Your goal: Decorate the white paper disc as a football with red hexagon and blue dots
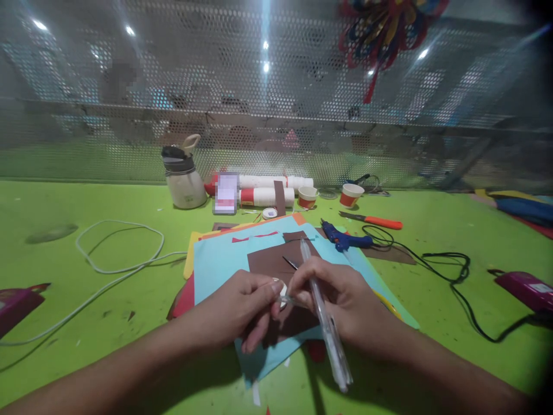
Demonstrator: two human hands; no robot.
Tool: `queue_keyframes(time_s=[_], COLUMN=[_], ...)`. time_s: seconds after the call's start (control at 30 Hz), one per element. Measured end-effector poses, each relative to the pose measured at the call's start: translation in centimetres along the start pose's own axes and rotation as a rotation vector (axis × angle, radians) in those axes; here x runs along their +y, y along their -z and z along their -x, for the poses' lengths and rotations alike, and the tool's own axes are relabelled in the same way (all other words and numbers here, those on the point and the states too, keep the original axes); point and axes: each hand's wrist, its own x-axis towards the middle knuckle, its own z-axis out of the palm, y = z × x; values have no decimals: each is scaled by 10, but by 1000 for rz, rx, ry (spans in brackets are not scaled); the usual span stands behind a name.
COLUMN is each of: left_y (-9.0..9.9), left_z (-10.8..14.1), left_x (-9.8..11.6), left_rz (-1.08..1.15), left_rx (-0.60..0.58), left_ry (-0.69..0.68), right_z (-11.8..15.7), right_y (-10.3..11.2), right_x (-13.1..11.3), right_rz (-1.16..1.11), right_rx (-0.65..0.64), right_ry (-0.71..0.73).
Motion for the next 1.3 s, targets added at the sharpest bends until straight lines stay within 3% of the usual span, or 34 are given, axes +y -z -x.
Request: queue_keyframes(time_s=[0.07,0.23,0.43,0.57,0.73,0.9,1.07,1.17,1.3], left_y=[2,5,6,5,2,-1,4,21,66], left_z=[0,0,-1,1,5,10,12,6,-13], left_x=[-1,-1,-2,-3,-1,5,8,6,-3], left_rz=[-10,-57,-29,24,-54,-179,-227,-246,-349], left_rx=[1,-93,-164,-203,-176,-115,-87,41,542], left_ry=[-4,10,0,-2,-27,-75,-120,-169,-195], right_z=[-1,-2,1,7,9,7,-5,-14,-21], right_y=[3,12,14,10,6,8,24,44,72], right_x=[0,2,2,2,2,-2,-1,8,19], right_rz=[102,421,497,402,67,47,-26,16,-134], right_rx=[-20,-102,-135,-108,-111,-205,-35,168,452], right_ry=[87,472,516,437,96,-44,-97,-34,35])
